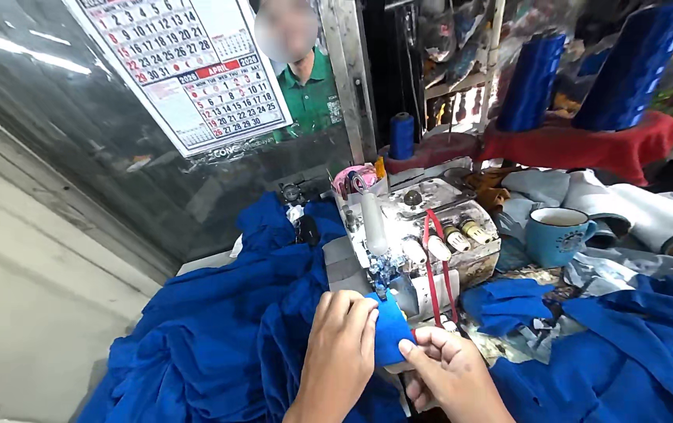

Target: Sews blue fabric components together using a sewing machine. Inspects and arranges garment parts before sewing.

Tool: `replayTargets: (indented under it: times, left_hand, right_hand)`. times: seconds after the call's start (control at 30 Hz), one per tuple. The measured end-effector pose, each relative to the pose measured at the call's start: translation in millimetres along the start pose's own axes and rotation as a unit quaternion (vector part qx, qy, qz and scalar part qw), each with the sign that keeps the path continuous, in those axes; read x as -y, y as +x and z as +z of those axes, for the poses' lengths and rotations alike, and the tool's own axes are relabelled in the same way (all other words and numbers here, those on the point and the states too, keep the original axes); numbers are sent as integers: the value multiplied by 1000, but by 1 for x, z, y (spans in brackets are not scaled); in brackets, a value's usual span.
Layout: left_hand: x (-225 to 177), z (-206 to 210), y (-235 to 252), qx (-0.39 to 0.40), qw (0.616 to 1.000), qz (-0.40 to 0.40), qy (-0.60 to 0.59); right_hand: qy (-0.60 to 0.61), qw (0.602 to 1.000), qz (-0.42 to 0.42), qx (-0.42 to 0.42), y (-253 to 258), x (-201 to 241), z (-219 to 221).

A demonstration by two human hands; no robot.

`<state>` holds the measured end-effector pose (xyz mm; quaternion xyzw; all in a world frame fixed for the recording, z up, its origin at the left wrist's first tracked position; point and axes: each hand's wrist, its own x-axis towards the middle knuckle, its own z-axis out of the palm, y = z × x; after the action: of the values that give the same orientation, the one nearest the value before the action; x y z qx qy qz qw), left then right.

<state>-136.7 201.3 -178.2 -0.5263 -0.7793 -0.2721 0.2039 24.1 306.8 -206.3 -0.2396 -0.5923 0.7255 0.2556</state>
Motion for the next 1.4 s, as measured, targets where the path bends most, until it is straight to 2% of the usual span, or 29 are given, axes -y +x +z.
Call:
replayTargets:
  times: [0.07, 0.13, 0.2, 0.27, 0.37, 0.43, 0.5, 0.57, 0.67, 0.77, 0.83, 0.93, 0.97, 1.03, 1.1, 1.23, 1.4]
  left_hand:
    - [-3, -12, -2, 23, 1000, -10, -16]
    - [-11, -19, -1, 10, 999, -26, -39]
    - [-13, -9, 2, -25, 997, -44, -49]
    - [3, 6, 12, -21, 998, -58, -32]
    - [36, 7, 43, 44, 996, -70, -25]
    - [46, 4, 48, 96, 990, -105, -20]
    - [47, -4, 45, 113, 981, -156, -6]
    - [44, -11, 34, 99, 978, -179, 32]
    - [39, -36, 7, 57, 985, -142, 76]
    - [-1, -45, -35, 69, 995, -75, 21]
    - [-42, -26, -50, 73, 993, -60, -71]
    - [-67, -6, -46, 91, 954, -92, -271]
    - [-65, -10, -43, 116, 933, -100, -324]
    - [-54, -18, -48, 159, 896, -108, -401]
    - [-52, -17, -63, 148, 871, -130, -451]
    - [-65, 10, -72, 67, 869, -168, -460]
    - [-92, 32, -33, 30, 851, -197, -487]
  right_hand:
    - [-3, 1000, 7, -5, -10, 10, 0]
    - [9, 1000, 7, -12, -13, 16, 0]
    - [25, 999, -3, -28, -8, 10, 4]
    - [27, 998, -20, -58, 5, 0, 14]
    - [-8, 993, -39, -111, 32, -4, 30]
    - [-22, 993, -44, -110, 33, -3, 33]
    - [-22, 993, -79, -81, 23, -6, 29]
    - [-5, 994, -109, -15, 7, -10, 22]
    - [3, 982, -135, 131, -7, -7, 20]
    - [-5, 973, -143, 182, -19, 3, 14]
    - [-26, 984, -119, 129, -11, 6, -1]
    - [-61, 988, -81, -113, 12, 3, -17]
    - [-71, 983, -83, -147, 12, 3, -18]
    - [-84, 981, -106, -138, -3, 5, -17]
    - [-87, 983, -127, -105, -17, 0, -17]
    - [-91, 982, -123, -109, -9, -8, -23]
    - [-105, 974, -89, -178, 14, 21, -39]
